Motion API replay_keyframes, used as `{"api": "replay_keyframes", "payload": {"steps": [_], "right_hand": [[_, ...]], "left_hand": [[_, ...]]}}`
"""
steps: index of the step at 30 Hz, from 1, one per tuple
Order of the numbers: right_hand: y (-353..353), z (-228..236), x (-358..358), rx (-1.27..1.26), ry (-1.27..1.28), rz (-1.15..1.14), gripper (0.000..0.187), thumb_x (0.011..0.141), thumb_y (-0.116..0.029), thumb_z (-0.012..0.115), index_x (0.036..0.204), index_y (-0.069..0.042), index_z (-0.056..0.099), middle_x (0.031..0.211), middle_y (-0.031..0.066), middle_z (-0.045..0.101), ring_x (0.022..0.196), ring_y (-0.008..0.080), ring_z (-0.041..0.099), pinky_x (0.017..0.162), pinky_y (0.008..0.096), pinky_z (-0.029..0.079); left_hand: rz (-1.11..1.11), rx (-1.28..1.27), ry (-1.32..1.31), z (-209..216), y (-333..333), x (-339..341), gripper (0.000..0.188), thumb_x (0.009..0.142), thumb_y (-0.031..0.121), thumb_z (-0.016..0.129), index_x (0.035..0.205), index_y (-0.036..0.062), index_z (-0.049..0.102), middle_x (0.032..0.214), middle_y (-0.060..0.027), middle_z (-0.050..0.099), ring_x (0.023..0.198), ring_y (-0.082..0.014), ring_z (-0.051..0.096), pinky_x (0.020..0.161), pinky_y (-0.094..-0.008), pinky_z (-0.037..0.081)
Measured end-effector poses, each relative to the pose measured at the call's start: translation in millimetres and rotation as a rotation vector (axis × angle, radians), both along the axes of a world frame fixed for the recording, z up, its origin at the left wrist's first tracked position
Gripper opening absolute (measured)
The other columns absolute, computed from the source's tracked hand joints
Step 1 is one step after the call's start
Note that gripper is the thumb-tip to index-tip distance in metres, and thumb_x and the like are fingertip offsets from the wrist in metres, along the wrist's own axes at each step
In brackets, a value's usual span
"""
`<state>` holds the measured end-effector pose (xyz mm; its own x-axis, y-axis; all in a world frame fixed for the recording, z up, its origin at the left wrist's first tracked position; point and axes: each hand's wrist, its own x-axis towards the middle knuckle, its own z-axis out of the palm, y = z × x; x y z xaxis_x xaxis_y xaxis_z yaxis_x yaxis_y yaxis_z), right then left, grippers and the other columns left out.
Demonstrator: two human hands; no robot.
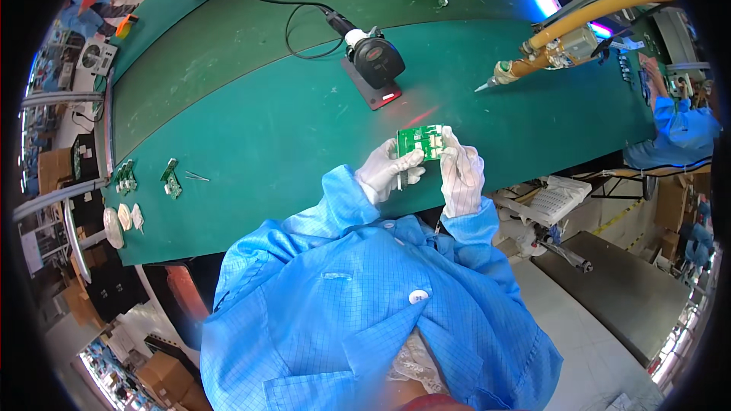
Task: Apply glue or sealant to printed circuit boards at an assembly station.
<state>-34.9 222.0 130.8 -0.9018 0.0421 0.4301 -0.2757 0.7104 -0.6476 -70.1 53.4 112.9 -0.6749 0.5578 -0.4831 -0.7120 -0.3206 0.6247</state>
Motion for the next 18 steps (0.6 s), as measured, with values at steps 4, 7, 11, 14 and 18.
{"api": "replay_keyframes", "payload": {"steps": [4,7,11,14,18], "right_hand": [[3,-22,-21,0.080,-0.022,0.029,0.031,0.096,-0.010,0.045,0.122,0.001,0.057,0.098,0.0099,0.065,0.074,0.0219,0.057,0.068,0.0351,0.047],[3,-34,-39,0.055,-0.170,0.021,0.033,0.099,-0.018,0.039,0.123,-0.006,0.058,0.085,0.0108,0.059,0.071,0.0220,0.057,0.067,0.0355,0.047],[5,-64,-70,-0.031,-0.247,0.035,0.037,0.100,-0.026,0.035,0.124,-0.010,0.058,0.082,0.0128,0.056,0.071,0.0242,0.057,0.067,0.0367,0.046],[3,-69,-89,0.069,-0.246,-0.010,0.037,0.098,-0.025,0.036,0.124,-0.013,0.059,0.085,0.0140,0.057,0.074,0.0257,0.058,0.070,0.0394,0.047],[5,-68,-102,0.004,-0.338,-0.009,0.039,0.097,-0.027,0.034,0.124,-0.012,0.059,0.087,0.0136,0.058,0.077,0.0249,0.059,0.072,0.0375,0.047]], "left_hand": [[-0.004,-0.145,-0.100,-4,-1,-8,0.053,0.082,0.037,0.071,0.117,0.0032,0.049,0.100,-0.0108,0.063,0.075,-0.0152,0.063,0.062,-0.0279,0.053],[0.093,-0.203,-0.164,-22,5,-22,0.046,0.082,0.035,0.072,0.107,0.0010,0.054,0.090,-0.0102,0.064,0.068,-0.0163,0.063,0.056,-0.0283,0.052],[0.255,-0.216,-0.212,-52,16,-42,0.036,0.083,0.029,0.072,0.098,-0.0015,0.059,0.081,-0.0098,0.065,0.063,-0.0178,0.063,0.051,-0.0297,0.052],[0.303,-0.216,-0.240,-56,19,-57,0.033,0.084,0.027,0.070,0.100,-0.0002,0.058,0.079,-0.0100,0.065,0.061,-0.0186,0.062,0.052,-0.0303,0.052],[0.340,-0.167,-0.262,-54,21,-64,0.032,0.085,0.027,0.070,0.101,0.0014,0.058,0.078,-0.0097,0.064,0.059,-0.0191,0.061,0.052,-0.0308,0.051]]}}
